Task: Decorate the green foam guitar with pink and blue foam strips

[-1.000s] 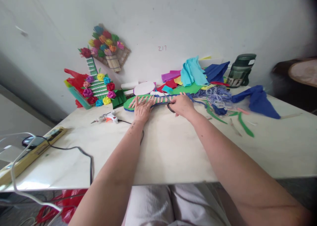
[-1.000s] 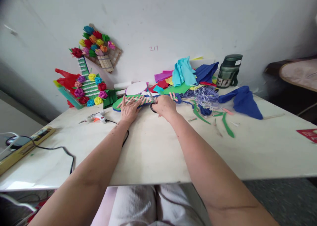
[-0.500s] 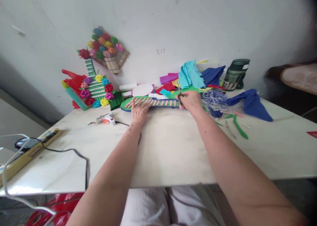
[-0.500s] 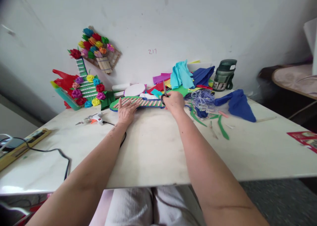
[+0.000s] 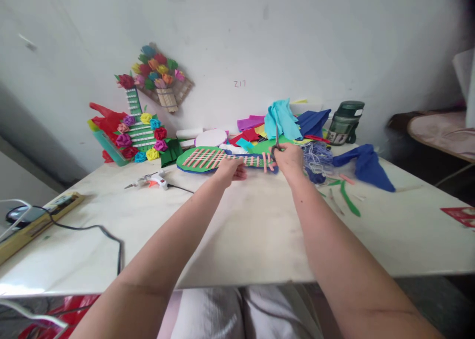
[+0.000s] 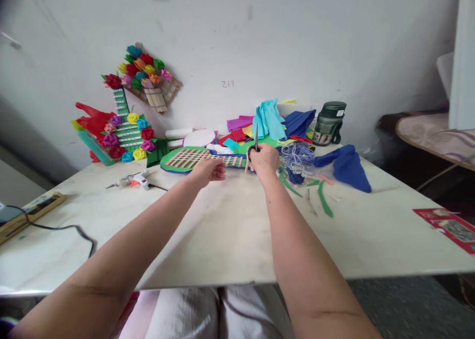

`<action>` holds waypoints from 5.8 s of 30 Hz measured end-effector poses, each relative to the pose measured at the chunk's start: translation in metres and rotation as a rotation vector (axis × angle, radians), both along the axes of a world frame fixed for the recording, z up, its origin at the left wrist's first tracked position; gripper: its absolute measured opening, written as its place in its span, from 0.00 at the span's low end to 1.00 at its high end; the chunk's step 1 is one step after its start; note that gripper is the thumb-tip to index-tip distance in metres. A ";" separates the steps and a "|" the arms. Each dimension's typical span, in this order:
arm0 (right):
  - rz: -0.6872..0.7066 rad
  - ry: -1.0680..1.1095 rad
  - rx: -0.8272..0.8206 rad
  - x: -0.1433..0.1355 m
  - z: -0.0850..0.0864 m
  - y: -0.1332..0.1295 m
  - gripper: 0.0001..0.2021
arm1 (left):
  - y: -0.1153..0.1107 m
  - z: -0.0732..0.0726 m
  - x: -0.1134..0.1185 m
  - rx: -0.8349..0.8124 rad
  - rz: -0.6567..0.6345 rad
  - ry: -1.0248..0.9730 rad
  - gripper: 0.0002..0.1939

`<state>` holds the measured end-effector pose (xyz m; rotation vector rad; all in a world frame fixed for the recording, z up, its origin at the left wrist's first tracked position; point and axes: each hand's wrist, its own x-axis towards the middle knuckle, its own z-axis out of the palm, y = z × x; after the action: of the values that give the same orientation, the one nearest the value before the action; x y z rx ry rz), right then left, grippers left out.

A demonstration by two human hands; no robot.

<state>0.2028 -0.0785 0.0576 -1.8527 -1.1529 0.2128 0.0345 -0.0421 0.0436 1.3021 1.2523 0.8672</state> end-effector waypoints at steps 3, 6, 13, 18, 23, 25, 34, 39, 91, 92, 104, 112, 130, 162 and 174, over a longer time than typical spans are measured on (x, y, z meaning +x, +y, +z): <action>-0.005 -0.027 0.018 0.002 -0.001 0.001 0.16 | 0.005 -0.010 0.017 -0.311 0.135 -0.376 0.14; -0.012 -0.042 0.033 0.003 -0.003 0.002 0.17 | 0.012 -0.022 0.028 -0.426 0.278 -0.545 0.23; 0.017 -0.010 0.018 0.002 -0.004 0.000 0.17 | 0.027 -0.029 0.037 -0.311 0.434 -0.624 0.16; 0.039 0.000 0.012 0.000 -0.005 0.000 0.17 | 0.030 -0.028 0.039 -0.289 0.528 -0.688 0.13; 0.013 -0.019 0.041 0.002 -0.006 0.002 0.18 | 0.019 -0.028 0.033 -0.196 0.578 -0.681 0.13; -0.023 -0.018 0.070 0.003 -0.005 0.001 0.18 | 0.015 -0.027 0.024 -0.135 0.565 -0.657 0.12; -0.038 0.078 0.167 0.006 -0.010 0.006 0.20 | 0.023 -0.020 -0.041 0.040 0.205 -0.727 0.07; 0.198 0.337 0.164 0.004 -0.021 0.016 0.21 | 0.026 -0.032 -0.056 -0.085 0.160 -0.810 0.05; 0.718 0.953 -0.024 -0.046 -0.042 0.013 0.16 | 0.018 -0.034 -0.033 0.039 -0.198 -0.609 0.17; 0.723 0.972 -0.016 -0.046 -0.042 0.014 0.17 | 0.017 -0.032 -0.033 0.037 -0.205 -0.610 0.17; 0.728 1.068 -0.066 -0.043 -0.047 0.014 0.17 | 0.012 -0.023 -0.062 -0.199 -0.342 -0.425 0.18; 0.700 0.975 -0.099 -0.045 -0.050 0.014 0.14 | 0.013 -0.028 -0.060 -0.148 -0.315 -0.343 0.15; 0.479 0.838 -0.035 -0.041 -0.048 0.016 0.19 | 0.021 -0.029 -0.046 -0.100 -0.111 -0.430 0.08; 0.437 0.854 0.032 -0.033 -0.054 0.021 0.14 | 0.023 -0.026 -0.055 -0.297 -0.111 -0.351 0.12; 0.436 0.816 0.023 -0.030 -0.052 0.021 0.12 | 0.010 -0.023 -0.067 -0.204 -0.272 -0.378 0.38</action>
<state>0.1726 -0.0575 0.0052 -1.2498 -0.9284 1.0833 -0.0322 -0.0317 0.0208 1.0557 0.8212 0.7274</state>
